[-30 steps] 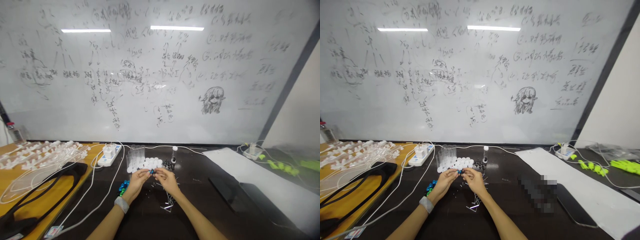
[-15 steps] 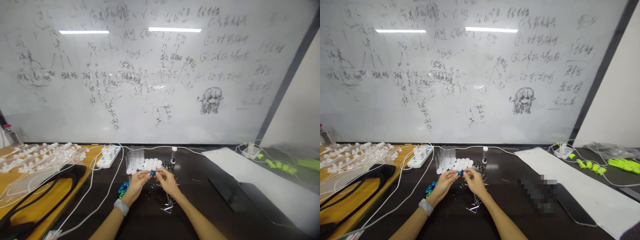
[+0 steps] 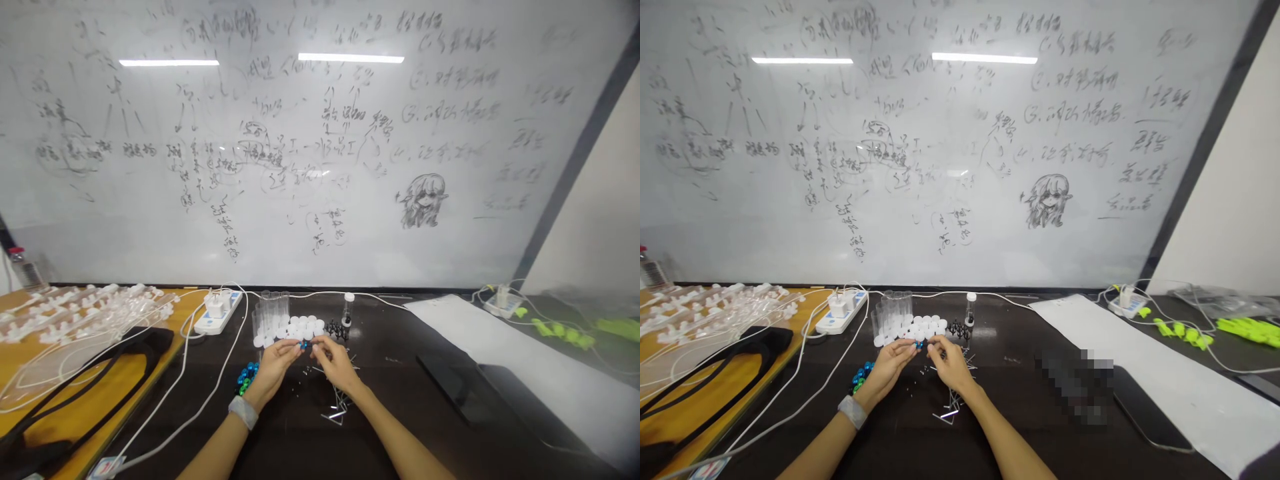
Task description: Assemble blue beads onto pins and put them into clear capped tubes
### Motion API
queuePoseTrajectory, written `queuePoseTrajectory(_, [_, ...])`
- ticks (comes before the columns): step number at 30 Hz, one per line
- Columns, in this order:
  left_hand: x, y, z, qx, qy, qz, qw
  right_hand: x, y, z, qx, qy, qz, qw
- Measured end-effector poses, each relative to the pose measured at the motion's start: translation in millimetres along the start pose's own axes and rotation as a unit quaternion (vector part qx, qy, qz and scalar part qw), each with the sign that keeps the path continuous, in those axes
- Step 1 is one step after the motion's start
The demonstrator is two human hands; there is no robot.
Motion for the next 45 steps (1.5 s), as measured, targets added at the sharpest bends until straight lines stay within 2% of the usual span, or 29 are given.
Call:
queuePoseTrajectory(8, [2.4,0.7,2.2,-0.004,0.002,0.006,1.0,2.1,-1.1,6.0,0.021,-0.038,-0.014,0.999])
queuePoseTrajectory(16, [2.2,0.2,1.7,-0.003,0.003,0.01,1.0,2.1,-1.2,2.8,0.025,-0.029,-0.011,0.999])
queuePoseTrajectory(22, [2.9,0.3,3.4,-0.005,0.007,0.014,1.0,3.9,-0.5,3.5,0.04,-0.071,-0.024,0.996])
queuePoseTrajectory(29, [1.8,-0.9,1.5,-0.01,-0.001,0.02,1.0,2.3,-1.8,0.9,0.05,-0.062,-0.013,0.997])
queuePoseTrajectory(45, [-1.3,-2.1,0.4,-0.003,-0.012,0.01,1.0,2.6,-3.2,3.4,0.065,-0.093,-0.033,0.993])
Point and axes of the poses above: each hand's wrist, its own y-axis towards the middle knuckle, its own x-axis out of the back of the hand, z = x × y, the point moved 1 cm from there along y, towards the middle knuckle, and after that the axes turned 12 degrees about -x, right-handed, at the moved point
